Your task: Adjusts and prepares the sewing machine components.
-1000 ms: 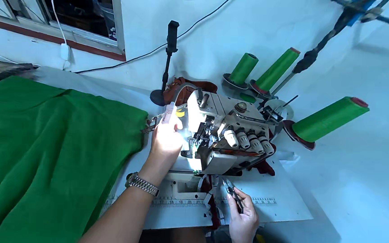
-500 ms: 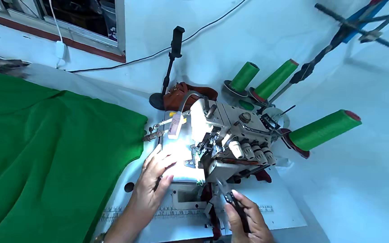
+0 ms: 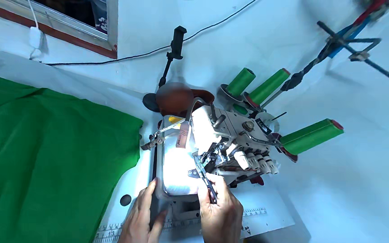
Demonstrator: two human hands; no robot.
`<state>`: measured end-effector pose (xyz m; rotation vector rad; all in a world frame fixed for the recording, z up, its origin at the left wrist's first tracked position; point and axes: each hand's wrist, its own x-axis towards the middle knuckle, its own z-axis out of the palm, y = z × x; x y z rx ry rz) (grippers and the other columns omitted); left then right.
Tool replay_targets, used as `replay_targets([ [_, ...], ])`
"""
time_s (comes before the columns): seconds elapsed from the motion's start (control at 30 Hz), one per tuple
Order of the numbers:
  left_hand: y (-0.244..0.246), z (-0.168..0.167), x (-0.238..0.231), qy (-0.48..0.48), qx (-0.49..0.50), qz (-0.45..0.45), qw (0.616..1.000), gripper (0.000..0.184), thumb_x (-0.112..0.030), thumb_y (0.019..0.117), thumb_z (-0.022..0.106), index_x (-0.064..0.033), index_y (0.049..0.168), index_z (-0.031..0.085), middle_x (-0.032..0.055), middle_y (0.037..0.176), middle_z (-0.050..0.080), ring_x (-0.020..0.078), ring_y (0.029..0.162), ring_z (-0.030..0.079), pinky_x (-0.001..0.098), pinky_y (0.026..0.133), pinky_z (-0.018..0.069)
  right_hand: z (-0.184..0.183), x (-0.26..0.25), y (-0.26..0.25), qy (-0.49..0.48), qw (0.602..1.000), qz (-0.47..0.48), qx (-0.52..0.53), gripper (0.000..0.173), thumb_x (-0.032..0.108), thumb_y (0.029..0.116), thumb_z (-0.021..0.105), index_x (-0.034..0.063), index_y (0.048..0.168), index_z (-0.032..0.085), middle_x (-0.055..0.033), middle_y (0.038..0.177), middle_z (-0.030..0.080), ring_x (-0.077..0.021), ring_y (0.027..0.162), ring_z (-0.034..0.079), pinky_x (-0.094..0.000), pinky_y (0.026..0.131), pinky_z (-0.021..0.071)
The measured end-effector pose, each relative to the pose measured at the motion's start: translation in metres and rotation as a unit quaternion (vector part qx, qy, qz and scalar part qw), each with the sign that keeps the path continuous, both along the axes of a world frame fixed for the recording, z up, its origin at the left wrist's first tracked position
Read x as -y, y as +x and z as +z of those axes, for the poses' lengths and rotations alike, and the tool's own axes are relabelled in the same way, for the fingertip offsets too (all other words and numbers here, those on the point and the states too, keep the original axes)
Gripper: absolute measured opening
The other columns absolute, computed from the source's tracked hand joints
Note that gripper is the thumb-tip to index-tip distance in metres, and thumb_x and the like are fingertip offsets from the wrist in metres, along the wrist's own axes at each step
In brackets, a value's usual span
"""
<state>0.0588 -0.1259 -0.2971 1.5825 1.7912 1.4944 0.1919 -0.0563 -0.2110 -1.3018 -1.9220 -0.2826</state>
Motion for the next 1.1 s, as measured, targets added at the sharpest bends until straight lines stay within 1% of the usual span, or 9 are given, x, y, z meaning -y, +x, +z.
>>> replay_targets([
  [0.2,-0.002,0.008,0.003,-0.029,0.007,-0.025,0.999,0.071,-0.007,0.0859,0.069,0.0137,0.148,0.039,0.0306,0.140,0.055,0.0425,0.127,0.058,0.0507,0.107,0.0469,0.005,0.000,-0.009,0.001,0.996,-0.062,0.056,0.028,0.022,0.0867,0.063,0.0005,0.098,0.076,-0.0062,0.068,0.069,-0.0176,0.051,0.064,-0.0334,0.044,0.0469],
  [0.3,-0.003,0.011,0.004,-0.036,0.012,-0.033,0.999,0.074,-0.005,0.0853,0.070,0.0147,0.148,0.037,0.0318,0.140,0.054,0.0433,0.128,0.057,0.0503,0.108,0.0464,0.009,0.001,-0.007,-0.037,0.999,-0.019,0.013,0.024,0.019,0.0868,0.062,0.0007,0.096,0.076,-0.0033,0.064,0.066,-0.0131,0.049,0.060,-0.0302,0.045,0.0460],
  [0.4,-0.003,0.010,0.004,-0.038,0.014,-0.038,0.998,0.075,-0.005,0.0852,0.070,0.0145,0.149,0.036,0.0329,0.141,0.053,0.0440,0.128,0.057,0.0508,0.107,0.0470,0.010,0.004,0.004,-0.099,0.983,0.129,-0.087,0.020,0.016,0.0945,0.061,0.0019,0.096,0.074,0.0012,0.075,0.070,0.0023,0.063,0.061,-0.0146,0.059,0.0507],
  [0.5,-0.004,0.010,0.005,-0.043,0.019,-0.042,0.998,0.074,-0.006,0.0866,0.070,0.0142,0.149,0.036,0.0328,0.142,0.052,0.0435,0.129,0.056,0.0513,0.108,0.0463,0.006,0.014,0.021,-0.102,0.958,0.224,-0.149,0.022,0.018,0.1012,0.059,-0.0020,0.104,0.068,-0.0028,0.088,0.071,0.0042,0.075,0.063,-0.0120,0.070,0.0536],
  [0.57,-0.004,0.010,0.005,-0.039,0.020,-0.045,0.998,0.074,-0.005,0.0864,0.070,0.0151,0.149,0.036,0.0333,0.142,0.052,0.0439,0.129,0.056,0.0513,0.108,0.0459,-0.001,0.019,0.038,-0.077,0.960,0.217,-0.158,0.030,0.027,0.1063,0.053,0.0009,0.116,0.065,-0.0016,0.098,0.070,0.0066,0.082,0.062,-0.0114,0.076,0.0529],
  [0.7,-0.004,0.010,0.004,-0.024,0.015,-0.045,0.999,0.072,-0.002,0.0861,0.069,0.0163,0.147,0.037,0.0336,0.140,0.053,0.0432,0.128,0.057,0.0503,0.108,0.0464,-0.033,0.015,0.083,-0.038,0.983,0.138,-0.117,0.047,0.034,0.1092,0.045,-0.0064,0.128,0.060,-0.0127,0.105,0.064,0.0016,0.097,0.059,-0.0115,0.091,0.0466],
  [0.8,-0.004,0.008,0.004,-0.023,0.011,-0.049,0.998,0.071,-0.003,0.0873,0.069,0.0162,0.147,0.036,0.0345,0.139,0.053,0.0441,0.127,0.057,0.0514,0.107,0.0463,-0.070,0.004,0.121,-0.047,0.993,0.074,-0.079,0.041,0.025,0.1037,0.051,-0.0083,0.123,0.065,-0.0168,0.100,0.065,-0.0124,0.093,0.060,-0.0224,0.092,0.0479],
  [0.93,-0.005,0.008,0.003,-0.012,0.007,-0.054,0.998,0.071,-0.005,0.0889,0.068,0.0181,0.147,0.034,0.0368,0.139,0.051,0.0466,0.129,0.054,0.0530,0.110,0.0434,-0.096,-0.010,0.160,-0.086,0.996,0.021,0.002,0.033,0.019,0.0971,0.056,-0.0008,0.118,0.073,-0.0133,0.092,0.069,-0.0308,0.085,0.063,-0.0523,0.083,0.0473],
  [1.1,-0.001,0.014,0.011,-0.010,-0.005,-0.034,0.999,0.065,-0.002,0.0882,0.067,0.0190,0.143,0.039,0.0404,0.138,0.048,0.0479,0.127,0.053,0.0524,0.107,0.0449,-0.096,-0.022,0.179,-0.110,0.993,0.003,-0.049,0.032,0.028,0.0954,0.061,0.0060,0.109,0.079,-0.0149,0.103,0.067,-0.0339,0.099,0.062,-0.0537,0.089,0.0481],
])
